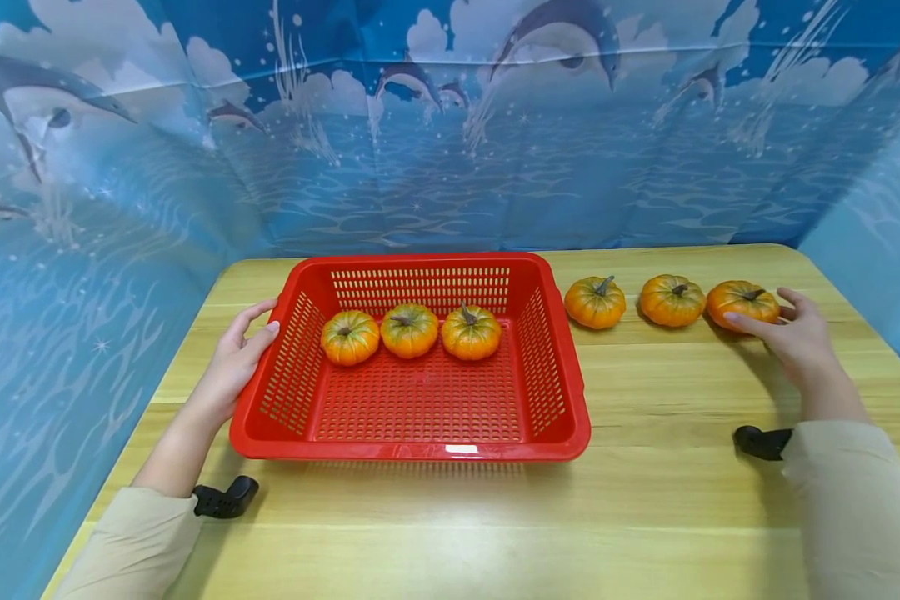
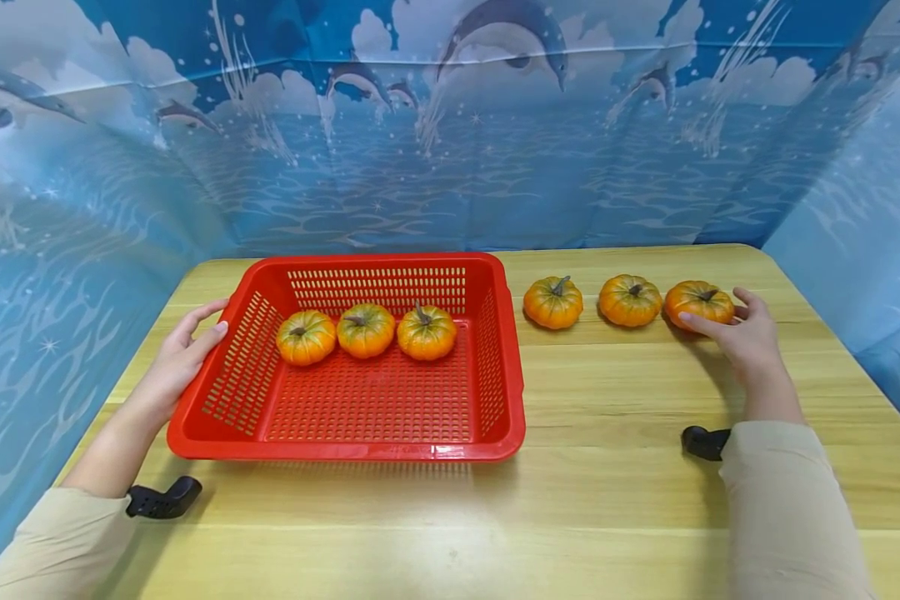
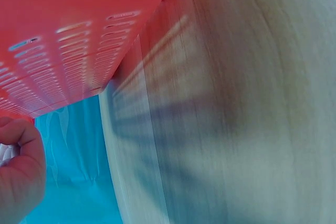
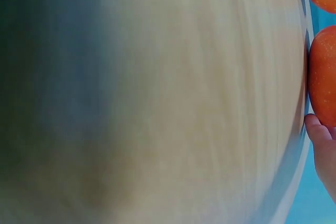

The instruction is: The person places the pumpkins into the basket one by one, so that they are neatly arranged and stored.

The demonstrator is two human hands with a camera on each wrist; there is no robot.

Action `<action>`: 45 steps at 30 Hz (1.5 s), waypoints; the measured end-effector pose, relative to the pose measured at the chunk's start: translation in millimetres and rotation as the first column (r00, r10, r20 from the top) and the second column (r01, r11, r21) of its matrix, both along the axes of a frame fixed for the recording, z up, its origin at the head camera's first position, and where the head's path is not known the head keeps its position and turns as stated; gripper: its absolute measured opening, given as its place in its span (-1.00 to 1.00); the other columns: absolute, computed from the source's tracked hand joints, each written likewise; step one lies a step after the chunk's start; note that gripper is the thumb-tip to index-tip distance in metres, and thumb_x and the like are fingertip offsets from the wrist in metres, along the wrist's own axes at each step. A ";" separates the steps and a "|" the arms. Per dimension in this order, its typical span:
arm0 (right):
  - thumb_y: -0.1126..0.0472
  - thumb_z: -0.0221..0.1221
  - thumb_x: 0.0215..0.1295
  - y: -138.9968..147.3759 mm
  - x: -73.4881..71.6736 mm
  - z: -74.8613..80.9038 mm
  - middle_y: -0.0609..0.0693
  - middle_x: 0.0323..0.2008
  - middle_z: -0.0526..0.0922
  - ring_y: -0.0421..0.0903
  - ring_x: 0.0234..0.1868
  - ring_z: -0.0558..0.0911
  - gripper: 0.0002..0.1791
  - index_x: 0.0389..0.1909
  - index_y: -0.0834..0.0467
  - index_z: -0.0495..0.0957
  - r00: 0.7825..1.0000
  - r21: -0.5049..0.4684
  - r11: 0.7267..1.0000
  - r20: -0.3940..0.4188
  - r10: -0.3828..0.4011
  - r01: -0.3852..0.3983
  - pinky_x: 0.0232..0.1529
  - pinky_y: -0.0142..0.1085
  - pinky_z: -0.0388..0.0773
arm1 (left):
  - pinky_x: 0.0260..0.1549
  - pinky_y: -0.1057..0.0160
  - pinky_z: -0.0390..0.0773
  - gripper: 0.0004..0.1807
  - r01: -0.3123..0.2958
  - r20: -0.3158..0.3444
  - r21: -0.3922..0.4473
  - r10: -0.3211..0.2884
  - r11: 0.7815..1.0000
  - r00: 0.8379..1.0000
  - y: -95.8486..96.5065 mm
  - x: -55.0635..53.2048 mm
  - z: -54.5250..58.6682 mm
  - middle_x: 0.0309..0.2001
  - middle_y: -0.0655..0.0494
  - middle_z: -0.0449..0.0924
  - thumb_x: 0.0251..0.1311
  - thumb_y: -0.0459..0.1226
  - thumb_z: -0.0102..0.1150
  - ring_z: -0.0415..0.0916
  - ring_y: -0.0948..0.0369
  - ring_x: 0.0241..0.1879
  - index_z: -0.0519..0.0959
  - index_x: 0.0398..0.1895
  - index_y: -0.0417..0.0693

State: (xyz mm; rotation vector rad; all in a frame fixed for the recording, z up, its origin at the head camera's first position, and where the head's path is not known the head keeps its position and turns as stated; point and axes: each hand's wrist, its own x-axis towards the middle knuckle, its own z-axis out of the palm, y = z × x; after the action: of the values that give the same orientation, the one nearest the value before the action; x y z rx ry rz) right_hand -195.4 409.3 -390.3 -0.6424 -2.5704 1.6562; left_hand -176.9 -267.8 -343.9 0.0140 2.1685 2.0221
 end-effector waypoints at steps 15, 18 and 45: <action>-0.19 0.25 0.06 -4.4 -7.8 1.8 0.27 0.43 -0.31 0.22 0.38 -0.07 0.12 0.47 -0.05 -0.28 0.998 0.020 0.999 0.042 -0.042 0.041 0.34 -0.07 0.06 | -0.37 0.20 0.64 -0.36 0.001 -0.004 0.004 -0.001 1.000 1.000 -1.6 -1.9 -2.4 -0.15 0.07 0.52 0.35 -0.10 -0.04 0.64 0.18 -0.33 0.00 0.43 0.09; -0.20 0.26 0.04 -4.7 -8.9 1.8 0.26 0.43 -0.32 0.22 0.39 -0.08 0.14 0.47 -0.04 -0.27 0.998 0.017 0.999 0.047 -0.049 0.049 0.34 -0.05 0.05 | -0.37 0.19 0.64 -0.36 0.005 -0.004 0.008 -0.005 1.000 1.000 -1.8 -2.1 -2.7 -0.15 0.07 0.52 0.35 -0.10 -0.04 0.64 0.18 -0.33 0.00 0.43 0.09; -0.09 0.23 0.14 -1.5 -12.0 19.3 0.28 0.40 -0.19 -0.24 -0.06 0.28 0.07 0.47 0.02 -0.28 0.999 0.072 0.996 -0.002 0.050 -0.050 -0.33 -0.67 0.38 | -0.36 0.20 0.64 -0.34 -0.001 -0.001 0.004 0.001 1.000 1.000 0.0 0.0 -0.7 -0.15 0.09 0.54 0.34 -0.09 -0.03 0.64 0.18 -0.32 0.00 0.43 0.09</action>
State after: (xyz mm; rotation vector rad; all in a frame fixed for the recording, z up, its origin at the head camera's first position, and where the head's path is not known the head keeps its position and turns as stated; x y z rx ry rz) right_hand -207.4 407.8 -370.9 -0.5749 -2.6512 1.5684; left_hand -176.9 -267.8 -344.6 0.0136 2.1657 2.0270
